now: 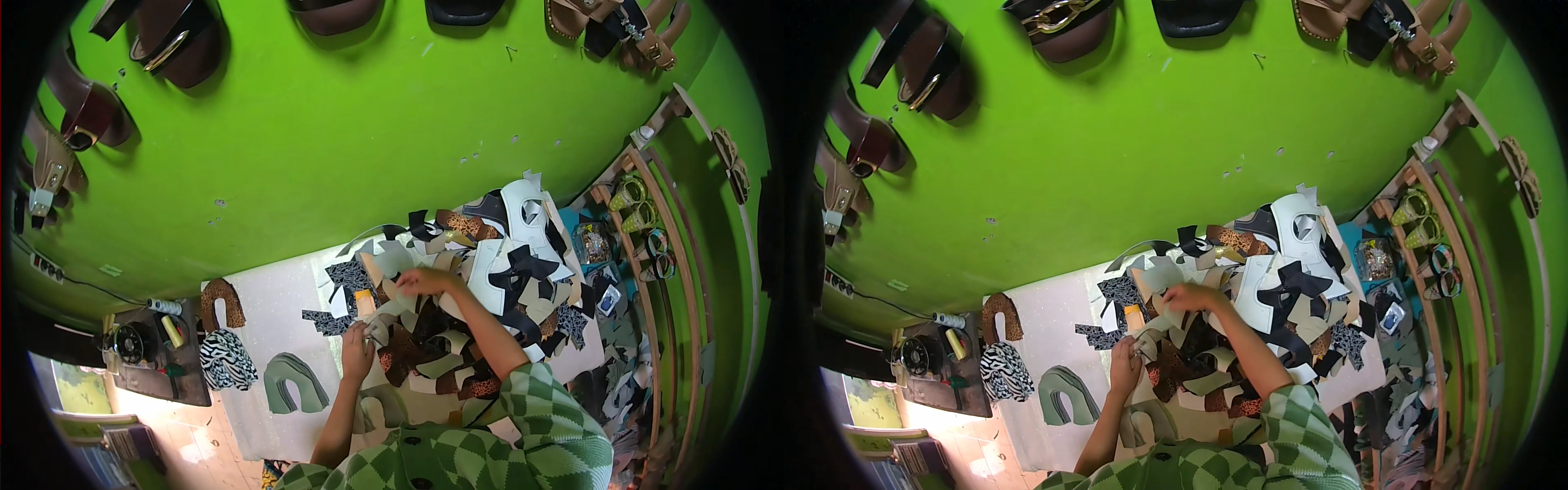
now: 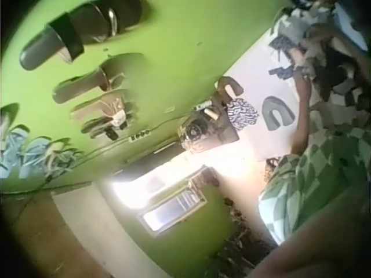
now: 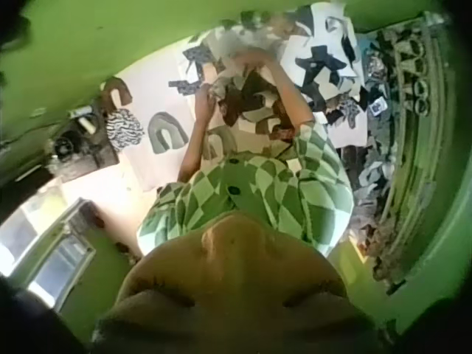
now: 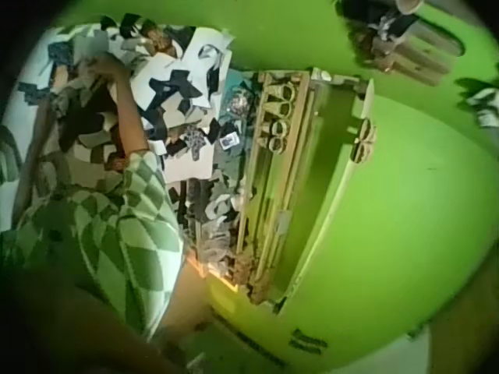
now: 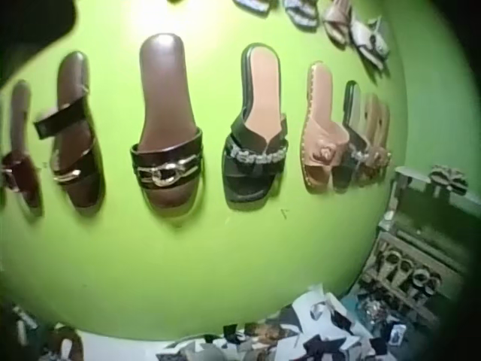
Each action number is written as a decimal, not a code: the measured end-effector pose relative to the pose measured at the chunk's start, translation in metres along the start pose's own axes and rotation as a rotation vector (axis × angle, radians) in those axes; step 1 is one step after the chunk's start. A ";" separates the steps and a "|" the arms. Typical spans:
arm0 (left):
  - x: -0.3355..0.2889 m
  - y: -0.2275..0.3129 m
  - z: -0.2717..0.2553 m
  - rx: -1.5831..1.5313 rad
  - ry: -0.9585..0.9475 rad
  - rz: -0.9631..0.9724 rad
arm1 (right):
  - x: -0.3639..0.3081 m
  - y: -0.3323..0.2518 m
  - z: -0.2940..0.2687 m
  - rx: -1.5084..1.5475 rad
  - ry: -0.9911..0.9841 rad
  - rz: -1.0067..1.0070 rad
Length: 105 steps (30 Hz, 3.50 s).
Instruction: The person sorts through a pile of patterned shoe upper components on a table, picking up individual pieces and stacking them together.
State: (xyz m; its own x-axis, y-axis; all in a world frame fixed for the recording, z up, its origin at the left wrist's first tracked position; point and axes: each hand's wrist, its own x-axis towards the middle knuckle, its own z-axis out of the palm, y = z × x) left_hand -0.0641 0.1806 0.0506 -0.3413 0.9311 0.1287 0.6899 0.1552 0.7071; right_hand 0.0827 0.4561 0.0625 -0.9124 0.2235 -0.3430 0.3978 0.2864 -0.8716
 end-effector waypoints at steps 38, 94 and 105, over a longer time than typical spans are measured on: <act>-0.095 0.053 -0.057 -0.365 0.245 -0.095 | -0.140 -0.186 0.018 0.727 0.521 -0.352; -0.021 0.049 0.054 0.376 -0.163 0.065 | -0.184 0.002 0.062 -1.036 0.591 0.309; 0.049 0.094 0.055 0.043 -0.058 0.186 | -0.216 -0.018 -0.025 0.147 0.181 0.006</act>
State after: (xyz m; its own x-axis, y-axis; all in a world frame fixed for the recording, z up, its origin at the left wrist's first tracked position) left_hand 0.0190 0.2587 0.0847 -0.1692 0.9624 0.2127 0.7647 -0.0080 0.6444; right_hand 0.2753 0.4256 0.1606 -0.8726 0.3921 -0.2914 0.3728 0.1489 -0.9159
